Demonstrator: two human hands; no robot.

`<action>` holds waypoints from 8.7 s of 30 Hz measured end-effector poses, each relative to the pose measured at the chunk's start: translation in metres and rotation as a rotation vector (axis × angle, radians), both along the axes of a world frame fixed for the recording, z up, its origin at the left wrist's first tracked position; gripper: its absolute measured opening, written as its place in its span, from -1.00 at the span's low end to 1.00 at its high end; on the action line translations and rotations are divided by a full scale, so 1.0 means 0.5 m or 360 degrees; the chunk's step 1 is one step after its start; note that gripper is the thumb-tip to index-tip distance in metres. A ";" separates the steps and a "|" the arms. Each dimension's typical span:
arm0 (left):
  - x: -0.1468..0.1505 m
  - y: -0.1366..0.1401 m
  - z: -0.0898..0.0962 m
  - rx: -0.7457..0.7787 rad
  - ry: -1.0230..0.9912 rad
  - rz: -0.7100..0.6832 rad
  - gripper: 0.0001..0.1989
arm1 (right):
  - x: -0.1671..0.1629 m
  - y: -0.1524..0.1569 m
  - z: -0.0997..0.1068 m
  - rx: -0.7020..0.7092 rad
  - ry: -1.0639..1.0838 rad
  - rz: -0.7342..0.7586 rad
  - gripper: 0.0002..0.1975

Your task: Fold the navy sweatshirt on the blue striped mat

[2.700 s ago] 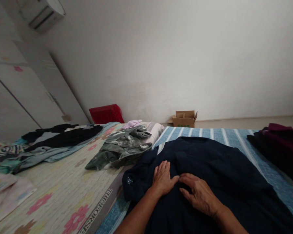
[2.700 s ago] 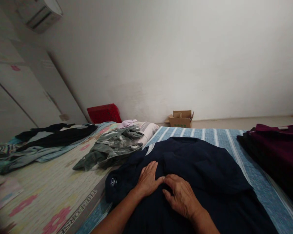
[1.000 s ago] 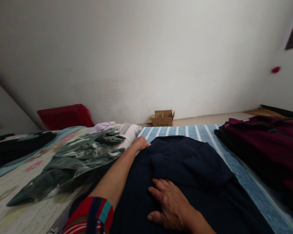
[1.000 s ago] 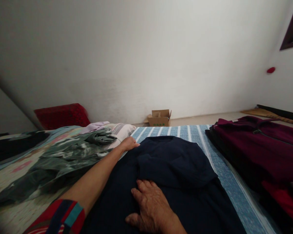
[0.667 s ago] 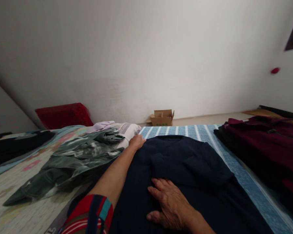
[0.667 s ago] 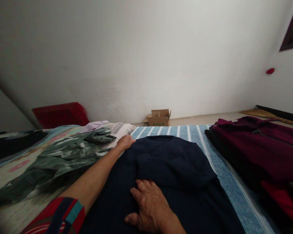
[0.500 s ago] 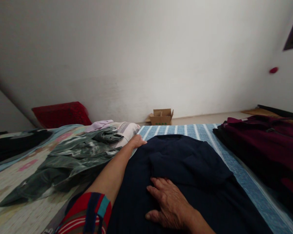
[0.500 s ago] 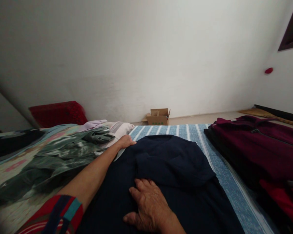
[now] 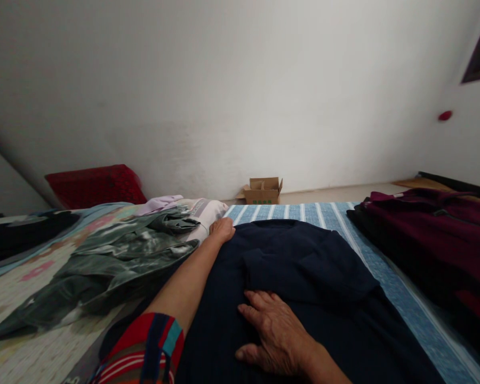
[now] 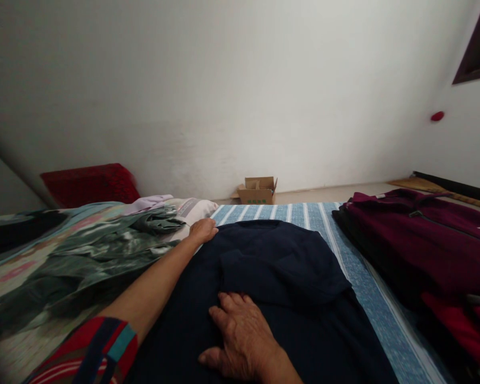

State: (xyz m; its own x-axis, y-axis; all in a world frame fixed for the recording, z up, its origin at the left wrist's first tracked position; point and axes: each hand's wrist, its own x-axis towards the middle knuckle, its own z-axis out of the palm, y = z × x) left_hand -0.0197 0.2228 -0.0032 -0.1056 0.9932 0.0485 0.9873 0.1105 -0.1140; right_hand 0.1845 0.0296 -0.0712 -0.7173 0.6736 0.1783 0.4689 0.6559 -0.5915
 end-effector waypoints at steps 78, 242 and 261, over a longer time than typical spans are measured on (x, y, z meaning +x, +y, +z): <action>-0.036 0.026 -0.017 0.0064 0.0106 -0.0050 -0.67 | 0.006 0.005 0.021 -0.0055 -0.0040 0.0025 -0.28; 0.045 -0.435 -0.141 -0.0227 -0.0211 -0.0426 -0.22 | -0.025 -0.381 0.045 0.0322 -0.0264 0.0147 -0.33; 0.049 -0.444 -0.132 -0.0218 -0.0235 -0.0420 -0.24 | -0.070 -0.411 -0.016 0.0576 -0.0218 -0.0103 -0.52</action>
